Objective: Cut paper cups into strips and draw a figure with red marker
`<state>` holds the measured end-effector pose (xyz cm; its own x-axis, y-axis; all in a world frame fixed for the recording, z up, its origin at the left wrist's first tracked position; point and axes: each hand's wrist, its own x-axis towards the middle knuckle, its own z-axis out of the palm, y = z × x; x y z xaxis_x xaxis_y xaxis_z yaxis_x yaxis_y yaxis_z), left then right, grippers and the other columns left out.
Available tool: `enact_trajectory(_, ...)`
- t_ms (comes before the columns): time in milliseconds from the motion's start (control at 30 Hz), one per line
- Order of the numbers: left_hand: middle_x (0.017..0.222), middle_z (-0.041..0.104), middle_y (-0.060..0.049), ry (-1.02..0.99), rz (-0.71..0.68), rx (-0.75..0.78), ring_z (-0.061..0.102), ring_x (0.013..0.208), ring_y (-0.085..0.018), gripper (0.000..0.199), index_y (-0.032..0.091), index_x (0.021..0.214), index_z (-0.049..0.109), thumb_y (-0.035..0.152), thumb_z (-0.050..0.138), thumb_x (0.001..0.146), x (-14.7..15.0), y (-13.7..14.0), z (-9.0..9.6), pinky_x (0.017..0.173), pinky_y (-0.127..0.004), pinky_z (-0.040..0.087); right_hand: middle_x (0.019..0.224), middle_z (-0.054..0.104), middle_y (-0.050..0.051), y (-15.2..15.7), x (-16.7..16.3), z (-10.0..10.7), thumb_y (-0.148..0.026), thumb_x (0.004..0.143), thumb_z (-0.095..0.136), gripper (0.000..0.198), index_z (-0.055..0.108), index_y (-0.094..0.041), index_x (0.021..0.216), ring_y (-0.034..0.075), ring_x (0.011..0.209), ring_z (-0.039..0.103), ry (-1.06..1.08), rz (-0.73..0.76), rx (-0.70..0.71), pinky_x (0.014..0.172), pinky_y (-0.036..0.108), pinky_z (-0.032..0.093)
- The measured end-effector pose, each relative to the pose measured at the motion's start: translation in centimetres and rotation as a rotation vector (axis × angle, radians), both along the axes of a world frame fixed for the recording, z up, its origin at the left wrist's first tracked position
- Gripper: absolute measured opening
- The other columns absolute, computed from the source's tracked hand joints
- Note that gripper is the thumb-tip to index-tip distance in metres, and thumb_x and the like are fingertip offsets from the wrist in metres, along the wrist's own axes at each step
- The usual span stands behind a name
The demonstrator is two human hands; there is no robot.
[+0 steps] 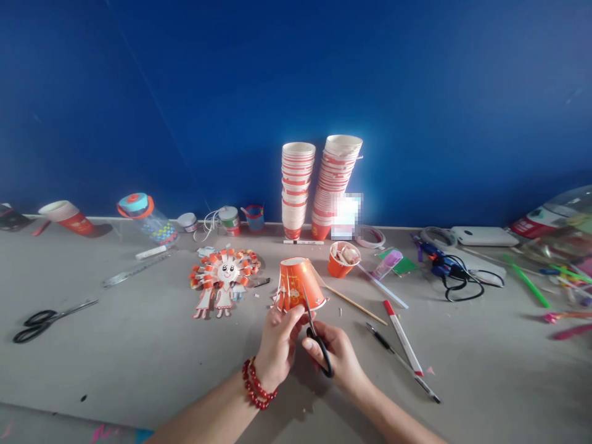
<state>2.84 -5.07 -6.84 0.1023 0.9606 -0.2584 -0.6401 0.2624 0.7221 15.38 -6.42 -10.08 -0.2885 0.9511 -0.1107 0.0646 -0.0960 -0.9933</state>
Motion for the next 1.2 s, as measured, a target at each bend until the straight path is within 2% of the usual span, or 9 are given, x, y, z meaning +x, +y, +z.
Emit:
enact_trajectory(167, 0.075, 0.067, -0.005, 0.002, 0.013, -0.018, 0.063, 0.070, -0.015, 0.023, 0.014, 0.085, 0.067, 0.031, 0.076, 0.073, 0.06, 0.08, 0.27, 0.066, -0.026, 0.050, 0.049, 0.038, -0.006, -0.04, 0.02, -0.08, -0.076, 0.072, 0.060, 0.059, 0.042, -0.020, 0.065, 0.008, 0.042, 0.036, -0.044, -0.010, -0.020, 0.042, 0.021, 0.026)
enact_trajectory(367, 0.074, 0.067, -0.004, 0.025, 0.022, -0.013, 0.062, 0.068, -0.014, 0.021, 0.013, 0.082, 0.067, 0.030, 0.076, 0.073, 0.10, 0.10, 0.34, 0.064, -0.024, 0.050, 0.048, 0.036, -0.006, 0.02, -0.06, -0.25, -0.078, 0.070, 0.061, 0.062, 0.041, -0.020, 0.060, 0.008, 0.044, 0.033, -0.111, -0.045, 0.032, 0.042, 0.021, 0.023)
enact_trajectory(700, 0.071, 0.069, -0.004, 0.057, 0.016, -0.023, 0.064, 0.064, -0.016, 0.022, 0.016, 0.080, 0.066, 0.034, 0.076, 0.072, 0.24, -0.13, 0.15, 0.060, -0.024, 0.052, 0.048, 0.045, -0.005, 0.22, 0.07, 0.30, -0.077, 0.070, 0.062, 0.061, 0.050, -0.017, 0.068, 0.010, 0.040, 0.040, -0.032, -0.016, -0.021, 0.041, 0.021, 0.030)
enact_trajectory(867, 0.073, 0.069, -0.004, 0.046, -0.015, -0.042, 0.063, 0.060, -0.015, 0.024, 0.015, 0.081, 0.066, 0.035, 0.075, 0.073, 0.25, -0.20, -0.19, 0.055, -0.025, 0.051, 0.047, 0.044, -0.005, 0.11, -0.03, 0.22, -0.077, 0.072, 0.059, 0.060, 0.050, -0.018, 0.068, 0.009, 0.040, 0.039, -0.042, -0.016, -0.018, 0.041, 0.021, 0.028)
enact_trajectory(1033, 0.076, 0.069, -0.005, 0.065, 0.016, -0.006, 0.065, 0.069, -0.016, 0.024, 0.014, 0.088, 0.066, 0.032, 0.075, 0.074, 0.21, -0.07, -0.31, 0.063, -0.024, 0.052, 0.043, 0.041, -0.005, -0.06, -0.14, -0.22, -0.079, 0.074, 0.055, 0.062, 0.049, -0.018, 0.066, 0.008, 0.038, 0.035, -0.062, -0.028, -0.003, 0.039, 0.021, 0.025)
enact_trajectory(1200, 0.074, 0.066, -0.003, 0.031, -0.027, -0.004, 0.062, 0.058, -0.013, 0.022, 0.016, 0.088, 0.063, 0.032, 0.073, 0.076, 0.38, -0.22, -0.17, 0.051, -0.022, 0.050, 0.044, 0.044, -0.005, 0.04, -0.10, -0.36, -0.078, 0.074, 0.055, 0.062, 0.051, -0.017, 0.069, 0.008, 0.037, 0.037, -0.010, -0.005, -0.028, 0.039, 0.021, 0.025)
